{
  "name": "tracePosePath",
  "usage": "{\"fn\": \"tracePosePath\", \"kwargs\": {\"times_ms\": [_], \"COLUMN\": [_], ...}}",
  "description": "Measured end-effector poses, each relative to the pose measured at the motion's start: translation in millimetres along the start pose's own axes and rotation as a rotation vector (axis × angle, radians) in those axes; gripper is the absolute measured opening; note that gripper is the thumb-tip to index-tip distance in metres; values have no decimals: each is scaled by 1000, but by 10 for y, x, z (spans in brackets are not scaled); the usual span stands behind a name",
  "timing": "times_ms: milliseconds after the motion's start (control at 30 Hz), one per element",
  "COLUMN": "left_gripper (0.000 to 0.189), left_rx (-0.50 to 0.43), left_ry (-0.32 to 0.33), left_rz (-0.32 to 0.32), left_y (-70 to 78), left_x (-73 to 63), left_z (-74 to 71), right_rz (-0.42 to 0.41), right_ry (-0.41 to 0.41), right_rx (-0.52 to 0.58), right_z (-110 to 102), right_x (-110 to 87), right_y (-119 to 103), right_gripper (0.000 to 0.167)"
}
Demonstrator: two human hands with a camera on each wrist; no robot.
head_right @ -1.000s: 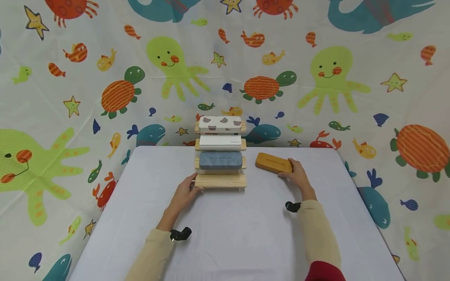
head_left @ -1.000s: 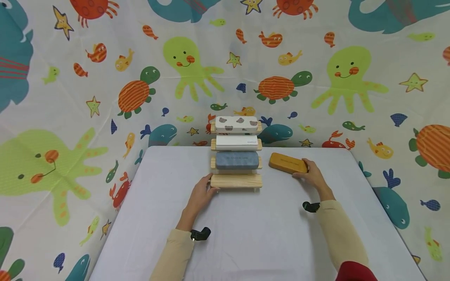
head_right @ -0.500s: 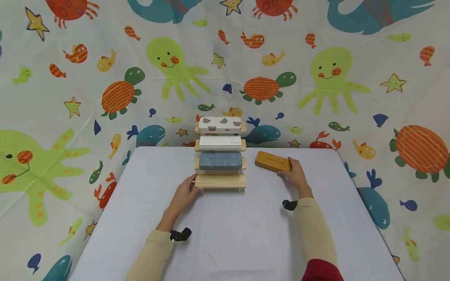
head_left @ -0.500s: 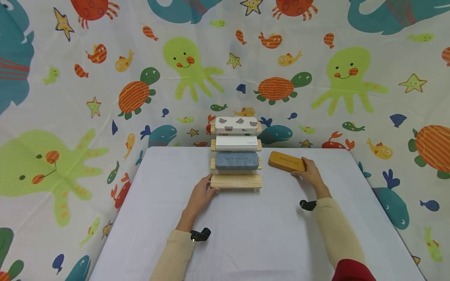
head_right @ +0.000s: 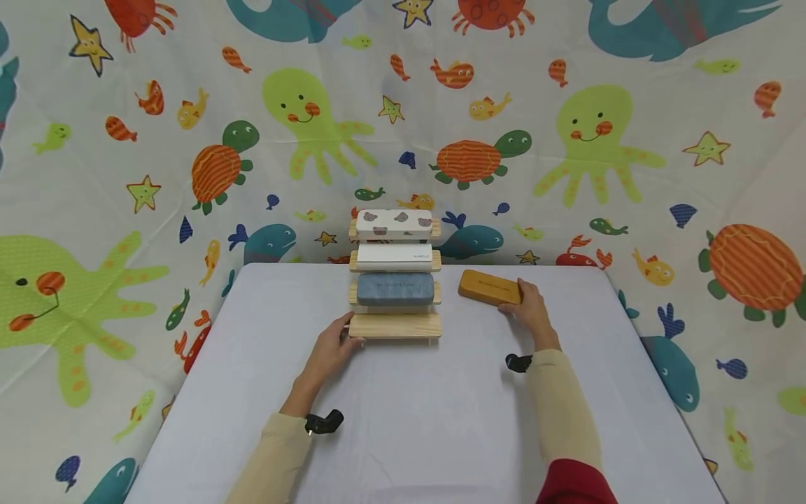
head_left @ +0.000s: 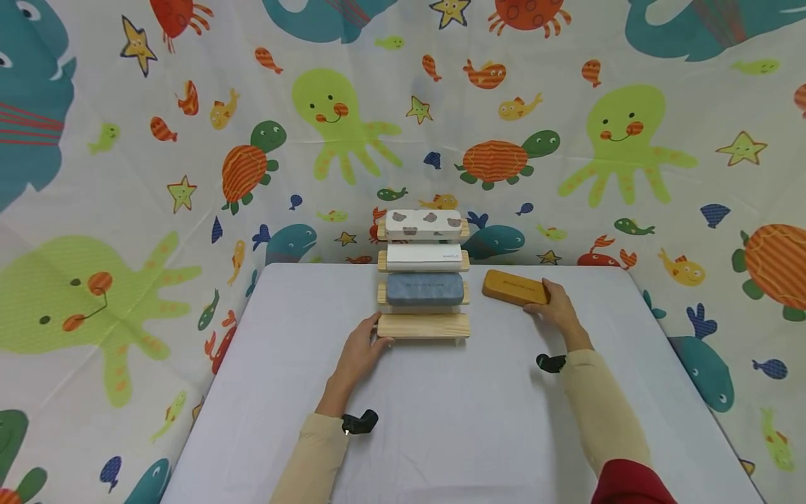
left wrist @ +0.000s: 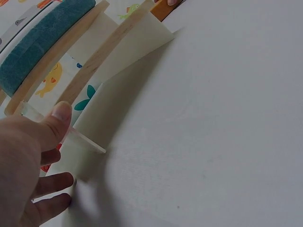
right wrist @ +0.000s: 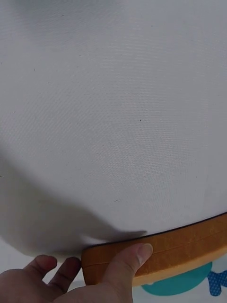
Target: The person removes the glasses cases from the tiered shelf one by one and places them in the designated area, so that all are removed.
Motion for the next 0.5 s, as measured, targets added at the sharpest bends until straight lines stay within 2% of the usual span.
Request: {"fn": "tracePosePath", "kwargs": {"times_ms": [500], "left_gripper": [70], "left_rx": [6], "left_ry": [-3], "left_rz": [5], "left_y": [3], "left_x": [3], "left_z": [3], "right_rz": [47], "right_ry": [-21], "right_rx": [-6], "right_z": [1], "right_x": [43], "right_y": [11], "right_gripper": [94]}}
Point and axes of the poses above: each hand's wrist, its own x-axis towards the middle knuckle, its own z-axis out of the palm, y = z × x, the point moved 2 cm from there along x, towards the middle knuckle, and after that the axes turned 15 degrees about y, right-handed, at the moved point
